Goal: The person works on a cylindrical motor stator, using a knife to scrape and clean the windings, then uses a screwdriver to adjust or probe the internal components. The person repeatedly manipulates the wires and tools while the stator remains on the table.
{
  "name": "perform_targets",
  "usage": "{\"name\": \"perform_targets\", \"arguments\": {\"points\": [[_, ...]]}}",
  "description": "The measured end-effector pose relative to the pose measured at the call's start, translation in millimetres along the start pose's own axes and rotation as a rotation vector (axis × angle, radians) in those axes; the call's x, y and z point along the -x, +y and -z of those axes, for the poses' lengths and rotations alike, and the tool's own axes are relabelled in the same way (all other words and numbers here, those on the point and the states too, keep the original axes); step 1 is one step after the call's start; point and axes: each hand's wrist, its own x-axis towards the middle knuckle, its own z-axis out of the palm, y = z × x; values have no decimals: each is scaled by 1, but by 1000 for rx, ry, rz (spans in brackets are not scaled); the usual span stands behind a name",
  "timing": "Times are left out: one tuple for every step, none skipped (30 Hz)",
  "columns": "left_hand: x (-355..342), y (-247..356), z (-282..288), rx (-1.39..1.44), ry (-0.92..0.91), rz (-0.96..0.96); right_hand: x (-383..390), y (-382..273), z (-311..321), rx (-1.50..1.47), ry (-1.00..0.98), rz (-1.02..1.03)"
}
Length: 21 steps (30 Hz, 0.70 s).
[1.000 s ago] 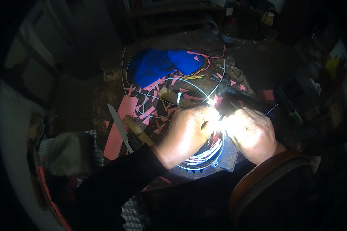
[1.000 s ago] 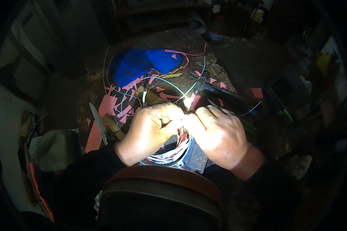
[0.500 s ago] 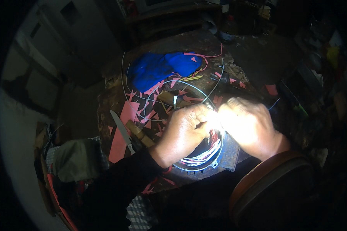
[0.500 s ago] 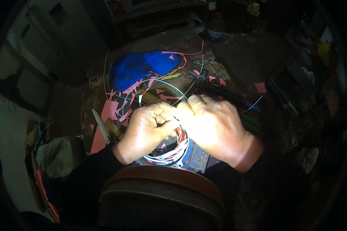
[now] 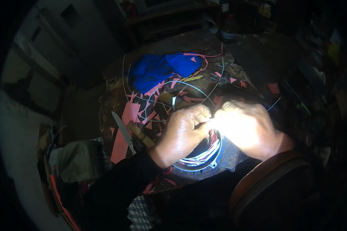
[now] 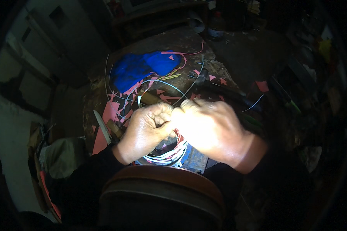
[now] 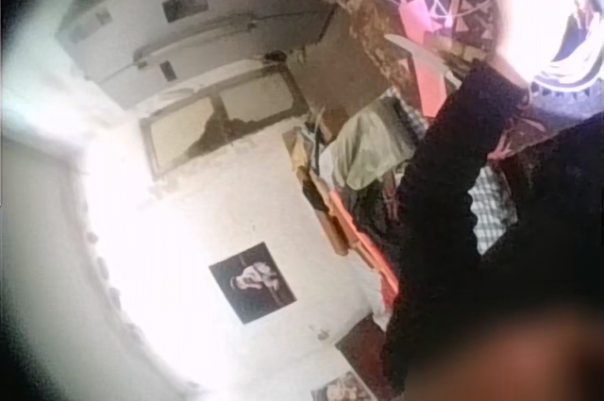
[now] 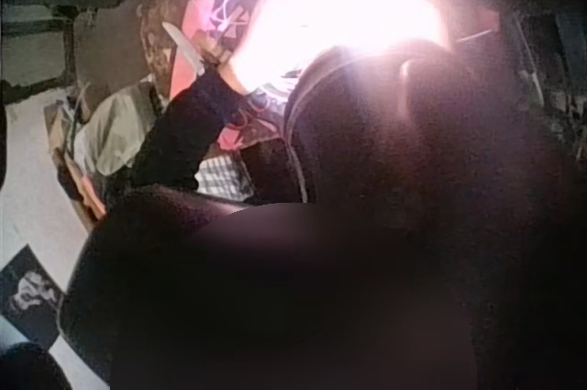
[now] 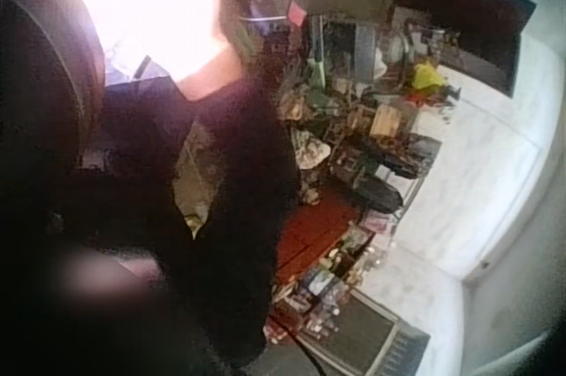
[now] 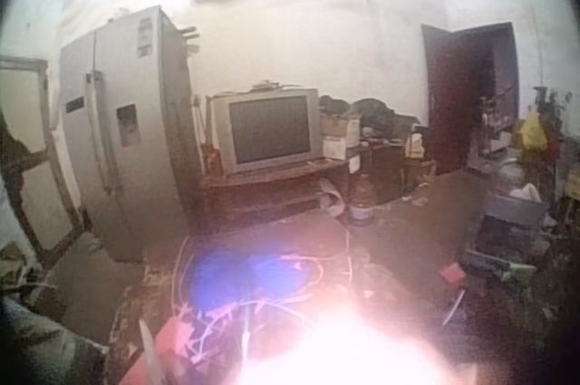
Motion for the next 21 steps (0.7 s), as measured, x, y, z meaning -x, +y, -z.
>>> {"name": "perform_targets", "arguments": {"points": [[0,0,-1,32,1,3,1,0,0,93,-20,-57],[0,1,-1,65,7,8,2,2,0,142,-4,-68],[1,1,-1,99,16,14,2,2,-1,198,-23,-84],[0,1,-1,90,12,12,4,3,0,259,-60,-165],[0,1,-1,81,6,11,4,3,-1,219,-48,-109],[0,1,0,69,-1,10,5,3,-1,185,-37,-76],[0,1,0,52,1,21,5,3,-2,155,-27,-44],[0,1,0,33,-2,28,5,3,-2,-13,4,-50],[0,2,1,12,-4,33,4,3,-3,43,-20,-89],[0,2,0,16,2,34,3,3,-4,86,-8,-108],[0,3,0,20,12,36,3,4,-4,125,-15,-127],[1,4,-1,45,22,34,4,5,-5,166,-13,-150],[2,4,-1,43,24,55,6,7,-4,183,2,-203],[2,5,-1,56,24,67,9,10,-1,202,-9,-261],[3,5,-1,94,18,86,14,13,1,220,-21,-320],[3,5,1,50,9,79,22,15,6,162,16,-364],[3,5,2,30,-5,79,31,18,8,107,38,-429],[3,5,4,10,-18,78,40,21,10,58,93,-455],[3,5,5,23,-17,79,49,24,11,22,146,-472],[3,5,5,35,-15,81,61,26,13,-6,127,-570],[4,4,5,70,-15,85,77,24,13,-40,72,-678]]}}
